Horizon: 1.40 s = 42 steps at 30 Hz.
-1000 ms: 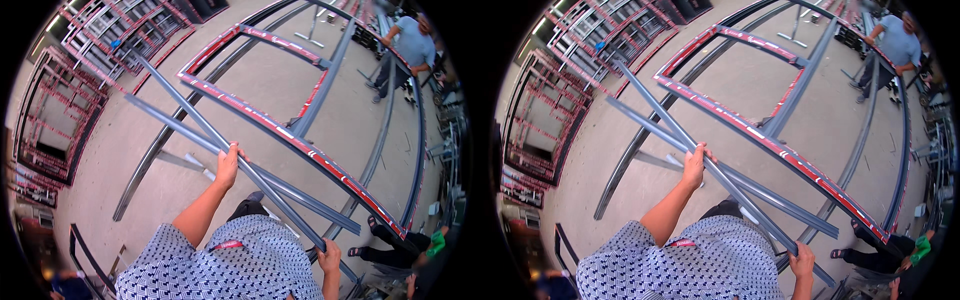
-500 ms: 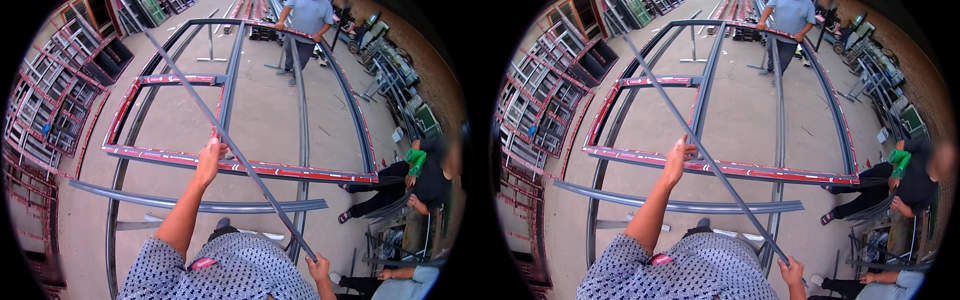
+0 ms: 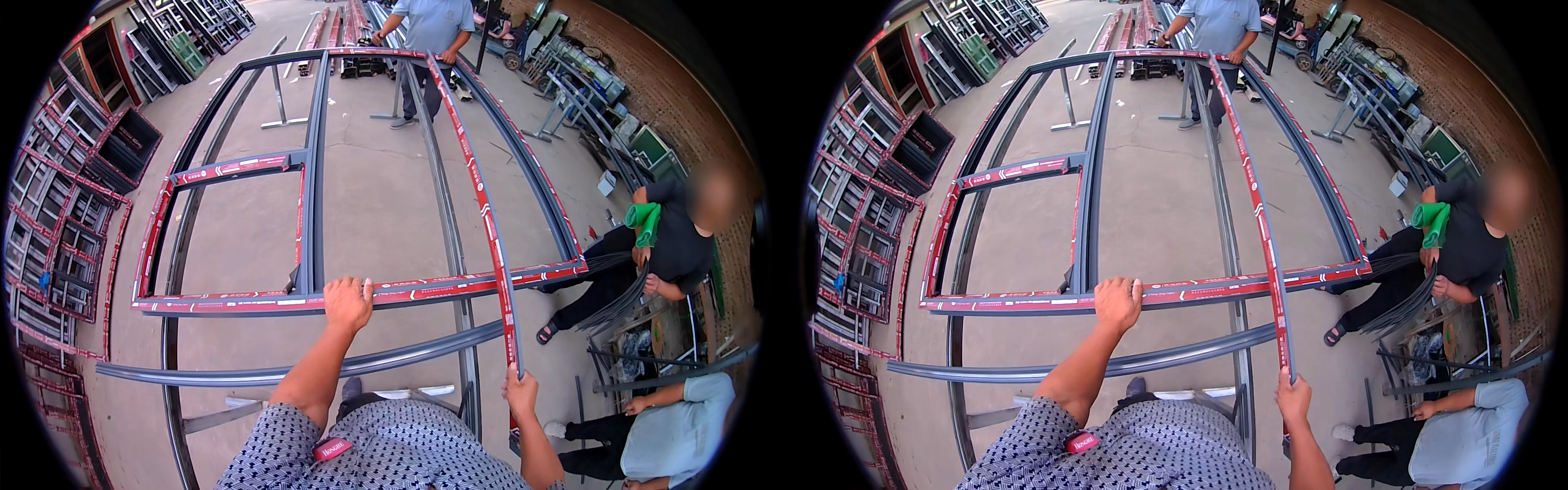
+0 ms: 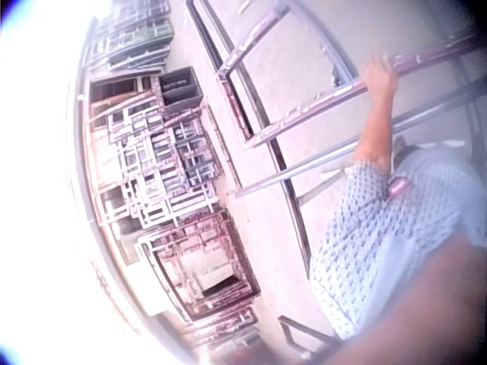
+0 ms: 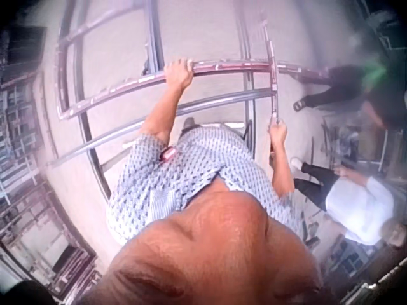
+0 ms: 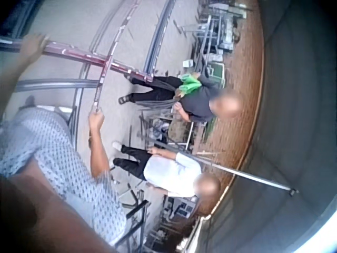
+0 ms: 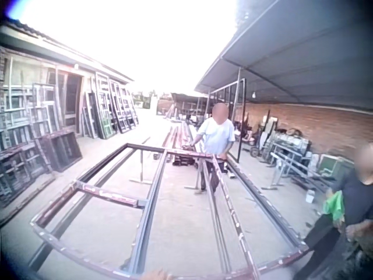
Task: The person assembles a window frame by hand, fitting grey metal profiles into a larger frame structure. They align and press the pieces together to form a rectangular frame with a central divider. The person then lifts and repositions the assembled frame on the floor.
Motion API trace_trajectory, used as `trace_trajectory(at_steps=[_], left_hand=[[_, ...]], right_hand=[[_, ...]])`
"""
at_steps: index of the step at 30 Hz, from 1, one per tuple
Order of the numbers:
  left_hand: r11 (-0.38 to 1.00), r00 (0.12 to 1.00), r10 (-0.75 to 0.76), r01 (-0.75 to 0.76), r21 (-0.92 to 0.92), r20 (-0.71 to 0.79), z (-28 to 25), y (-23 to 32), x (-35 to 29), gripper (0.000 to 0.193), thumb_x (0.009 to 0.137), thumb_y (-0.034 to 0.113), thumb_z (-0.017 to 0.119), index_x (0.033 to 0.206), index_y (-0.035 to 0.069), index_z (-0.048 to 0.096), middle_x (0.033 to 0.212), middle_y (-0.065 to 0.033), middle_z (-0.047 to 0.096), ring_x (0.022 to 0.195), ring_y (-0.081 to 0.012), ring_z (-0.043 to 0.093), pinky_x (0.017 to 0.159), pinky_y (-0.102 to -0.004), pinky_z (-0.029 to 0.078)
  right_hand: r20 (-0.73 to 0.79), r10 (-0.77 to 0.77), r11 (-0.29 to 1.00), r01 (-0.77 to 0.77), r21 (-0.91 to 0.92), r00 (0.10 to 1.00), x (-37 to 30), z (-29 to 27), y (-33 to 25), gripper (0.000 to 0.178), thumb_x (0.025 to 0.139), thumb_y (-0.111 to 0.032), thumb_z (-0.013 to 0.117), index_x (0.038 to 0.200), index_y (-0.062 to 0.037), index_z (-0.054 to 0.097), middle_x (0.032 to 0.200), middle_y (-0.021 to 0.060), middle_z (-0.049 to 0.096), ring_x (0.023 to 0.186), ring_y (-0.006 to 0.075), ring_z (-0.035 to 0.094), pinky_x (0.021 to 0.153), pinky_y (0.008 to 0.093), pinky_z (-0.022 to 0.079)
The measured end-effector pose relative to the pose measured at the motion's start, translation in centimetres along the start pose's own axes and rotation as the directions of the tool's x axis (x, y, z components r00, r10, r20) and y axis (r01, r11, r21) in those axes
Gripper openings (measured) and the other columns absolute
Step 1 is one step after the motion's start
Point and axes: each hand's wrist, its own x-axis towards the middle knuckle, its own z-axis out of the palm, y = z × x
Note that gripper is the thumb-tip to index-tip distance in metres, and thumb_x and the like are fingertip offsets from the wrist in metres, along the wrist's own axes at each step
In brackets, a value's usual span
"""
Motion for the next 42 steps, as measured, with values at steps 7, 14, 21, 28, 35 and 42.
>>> trace_trajectory(at_steps=[7, 14, 21, 28, 35, 42], left_hand=[[0.998, 0.999, 0.026, -0.024, 0.054, -0.025, 0.4, -0.2, -0.1, 0.04, 0.113, 0.037, 0.054, 0.1, 0.01, 0.08, 0.102, -0.01, 0.074, 0.105, -0.0334, 0.066, 0.103, -0.0502, 0.046], [0.997, 0.998, 0.057, -0.056, 0.054, -0.004, 0.2, -0.6, 0.0, 0.04, 0.113, 0.039, 0.054, 0.104, 0.01, 0.079, 0.105, -0.0101, 0.074, 0.107, -0.0335, 0.066, 0.105, -0.0504, 0.045], [0.972, 0.977, 0.212, -0.208, -0.112, 0.019, -1.2, -1.8, -0.5, 0.034, 0.107, 0.032, 0.064, 0.126, 0.006, 0.074, 0.131, -0.0147, 0.071, 0.124, -0.0373, 0.063, 0.118, -0.049, 0.042], [0.919, 0.956, 0.269, -0.292, -0.266, -0.12, -2.1, -3.2, -11.9, 0.039, 0.098, 0.014, 0.075, 0.133, 0.001, 0.065, 0.132, -0.0209, 0.066, 0.122, -0.0418, 0.062, 0.108, -0.0509, 0.049], [0.995, 0.976, 0.104, -0.103, -0.014, 0.192, -4.3, -5.7, -20.6, 0.058, 0.085, 0.025, 0.086, 0.136, 0.005, 0.066, 0.133, -0.0178, 0.067, 0.126, -0.0393, 0.062, 0.111, -0.0498, 0.046], [0.978, 0.912, 0.008, -0.092, 0.185, 0.41, -4.5, -9.7, -19.0, 0.061, 0.079, 0.015, 0.086, 0.136, 0.008, 0.067, 0.117, -0.0137, 0.071, 0.112, -0.0359, 0.067, 0.1, -0.0489, 0.05]], right_hand=[[-0.06, 0.049, 0.997, -0.046, 0.056, 0.997, 4.9, -0.1, -1.2, 0.059, 0.11, -0.056, 0.064, 0.085, -0.0026, 0.063, 0.068, 0.0067, 0.063, 0.052, 0.0147, 0.061, 0.049, 0.0307, 0.052], [-0.065, 0.026, 0.998, -0.022, 0.056, 0.998, 7.5, -0.4, -1.5, 0.059, 0.11, -0.056, 0.063, 0.084, -0.0033, 0.062, 0.068, 0.0061, 0.062, 0.052, 0.0154, 0.061, 0.049, 0.0312, 0.052], [-0.086, 0.04, 0.999, -0.042, -0.026, 0.995, 9.5, -0.6, -2.7, 0.06, 0.108, -0.058, 0.064, 0.085, -0.0027, 0.066, 0.069, 0.0061, 0.065, 0.053, 0.0157, 0.063, 0.05, 0.0322, 0.052], [-0.102, 0.02, 0.995, -0.029, -0.091, 0.995, 11.8, -1.5, -3.1, 0.064, 0.106, -0.061, 0.065, 0.088, -0.0002, 0.07, 0.072, 0.0083, 0.069, 0.055, 0.0174, 0.067, 0.053, 0.0325, 0.055], [-0.082, -0.083, 0.977, 0.065, -0.202, 0.993, 17.0, -2.1, -7.5, 0.064, 0.108, -0.061, 0.062, 0.098, 0.0016, 0.073, 0.078, 0.0088, 0.072, 0.061, 0.0154, 0.07, 0.058, 0.0317, 0.058], [-0.059, -0.942, 0.266, 0.629, -0.731, 0.33, 14.9, 2.0, -16.5, 0.035, 0.102, -0.023, 0.071, 0.129, -0.0008, 0.067, 0.125, 0.0207, 0.071, 0.122, 0.041, 0.066, 0.108, 0.0514, 0.052]])
